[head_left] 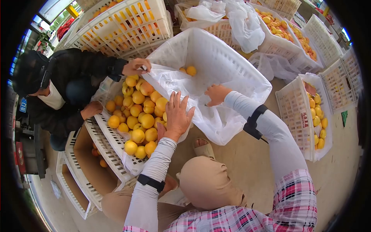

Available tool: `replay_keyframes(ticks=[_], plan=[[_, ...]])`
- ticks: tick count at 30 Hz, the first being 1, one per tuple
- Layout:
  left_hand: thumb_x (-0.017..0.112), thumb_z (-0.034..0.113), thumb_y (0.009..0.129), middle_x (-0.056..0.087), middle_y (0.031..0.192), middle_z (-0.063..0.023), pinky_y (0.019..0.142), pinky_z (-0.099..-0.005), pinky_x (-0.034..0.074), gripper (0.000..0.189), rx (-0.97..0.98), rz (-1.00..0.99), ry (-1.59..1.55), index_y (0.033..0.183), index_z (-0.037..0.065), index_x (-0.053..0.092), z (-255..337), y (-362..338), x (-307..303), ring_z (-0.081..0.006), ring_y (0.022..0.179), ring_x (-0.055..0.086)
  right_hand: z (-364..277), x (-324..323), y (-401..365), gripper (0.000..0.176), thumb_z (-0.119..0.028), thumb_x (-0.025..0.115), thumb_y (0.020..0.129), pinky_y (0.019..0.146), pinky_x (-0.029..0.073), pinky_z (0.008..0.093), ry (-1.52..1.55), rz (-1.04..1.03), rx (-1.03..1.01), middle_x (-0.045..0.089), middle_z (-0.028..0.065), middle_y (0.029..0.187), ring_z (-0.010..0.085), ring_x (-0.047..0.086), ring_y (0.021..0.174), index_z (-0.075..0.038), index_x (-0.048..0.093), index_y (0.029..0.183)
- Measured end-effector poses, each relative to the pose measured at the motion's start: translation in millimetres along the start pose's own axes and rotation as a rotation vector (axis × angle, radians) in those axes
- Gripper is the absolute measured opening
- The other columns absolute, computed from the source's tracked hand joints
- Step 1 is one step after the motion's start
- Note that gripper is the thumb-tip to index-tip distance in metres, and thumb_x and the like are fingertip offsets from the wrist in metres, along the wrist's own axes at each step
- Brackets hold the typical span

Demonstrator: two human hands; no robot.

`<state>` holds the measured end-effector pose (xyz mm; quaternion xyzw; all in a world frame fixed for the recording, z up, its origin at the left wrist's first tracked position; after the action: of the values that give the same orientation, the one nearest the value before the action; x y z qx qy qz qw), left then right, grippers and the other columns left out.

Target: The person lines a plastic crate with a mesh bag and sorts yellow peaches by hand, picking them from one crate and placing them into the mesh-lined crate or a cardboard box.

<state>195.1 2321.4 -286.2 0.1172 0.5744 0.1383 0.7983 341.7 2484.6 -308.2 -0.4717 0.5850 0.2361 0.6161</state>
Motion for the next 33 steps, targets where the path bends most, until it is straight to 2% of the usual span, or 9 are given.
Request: replay_keyframes(ticks=[3,5,10,13,16,23,25,30,33], plan=[[0.055,0.035,0.083,0.033,0.138,-0.0173,0.101,-0.0502,0.024,0.049,-0.005,0.013,-0.064,0.124,0.007,0.048,0,0,-1,-0.0372,0.130,0.024,24,32,14,0.061,-0.050,0.064,0.070,0.090,0.043,0.0397,-0.126,-0.252,0.082,0.060,0.0151,0.111,0.0311,0.055,0.104,-0.005,0.061,0.112],[0.054,0.034,0.084,0.033,0.138,-0.0179,0.103,-0.0483,0.024,0.049,-0.012,-0.001,-0.068,0.125,0.007,0.047,1,1,-4,-0.0381,0.130,0.024,42,56,16,0.061,-0.055,0.062,0.070,0.088,0.045,0.0396,-0.116,-0.781,0.148,0.062,0.0142,0.110,0.0317,0.058,0.102,-0.007,0.065,0.108],[0.054,0.034,0.085,0.032,0.139,-0.0179,0.104,-0.0462,0.024,0.050,-0.032,0.013,-0.081,0.126,0.007,0.046,-1,0,-3,-0.0381,0.131,0.023,60,56,-3,0.061,-0.056,0.059,0.072,0.087,0.045,0.0410,-0.080,-0.763,0.208,0.064,0.0142,0.107,0.0335,0.059,0.099,-0.006,0.065,0.107],[0.055,0.036,0.084,0.031,0.139,-0.0183,0.106,-0.0454,0.023,0.053,-0.027,0.008,-0.102,0.127,0.006,0.045,-1,-1,-3,-0.0367,0.132,0.021,48,28,-15,0.052,-0.039,0.058,0.079,0.084,0.045,0.0426,0.155,-0.192,0.159,0.063,0.0174,0.104,0.0352,0.059,0.094,0.000,0.057,0.113],[0.055,0.036,0.083,0.029,0.140,-0.0188,0.108,-0.0441,0.022,0.054,-0.049,-0.076,-0.162,0.127,0.006,0.045,-4,-2,-7,-0.0363,0.133,0.019,1,-23,-38,0.044,-0.035,0.055,0.083,0.084,0.045,0.0416,0.283,0.030,0.116,0.061,0.0203,0.104,0.0372,0.058,0.094,0.001,0.058,0.108],[0.060,0.031,0.080,0.033,0.137,-0.0220,0.103,-0.0414,0.031,0.052,-0.095,-0.310,-0.177,0.121,0.001,0.051,-34,-62,-86,-0.0382,0.126,0.034,-85,-39,-98,0.043,-0.033,0.052,0.088,0.078,0.045,0.0437,0.354,0.222,-0.119,0.058,0.0225,0.100,0.0380,0.056,0.091,0.002,0.050,0.113],[0.062,0.028,0.079,0.037,0.133,-0.0229,0.102,-0.0393,0.033,0.050,-0.223,-0.432,-0.195,0.119,0.000,0.052,-49,-76,-156,-0.0382,0.121,0.039,-102,-31,-110,0.044,-0.032,0.052,0.088,0.079,0.045,0.0441,0.348,0.239,-0.118,0.058,0.0224,0.101,0.0381,0.056,0.093,0.003,0.049,0.114],[0.057,0.022,0.085,0.053,0.116,-0.0176,0.092,-0.0332,0.041,0.039,-0.487,-0.332,-0.155,0.116,-0.001,0.052,-111,-153,-281,-0.0280,0.107,0.053,-121,19,-121,0.048,-0.027,0.054,0.087,0.082,0.044,0.0448,0.378,0.453,-0.045,0.056,0.0250,0.105,0.0390,0.054,0.097,0.006,0.042,0.120],[0.059,0.026,0.083,0.055,0.114,-0.0191,0.090,-0.0344,0.043,0.043,-0.704,-0.116,-0.177,0.115,-0.002,0.053,-135,-230,-301,-0.0306,0.105,0.055,-125,36,-116,0.048,-0.021,0.054,0.084,0.073,0.047,0.0451,0.171,0.469,0.126,0.059,0.0234,0.096,0.0385,0.058,0.086,0.006,0.041,0.122]])
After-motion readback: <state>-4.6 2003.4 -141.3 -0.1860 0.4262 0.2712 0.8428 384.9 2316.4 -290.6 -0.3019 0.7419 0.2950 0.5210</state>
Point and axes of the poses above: each hand's wrist, its own y-axis towards the middle knuckle, its own x-axis out of the palm, z = x × y, the point moved 2 cm from there along y, towards the middle knuckle
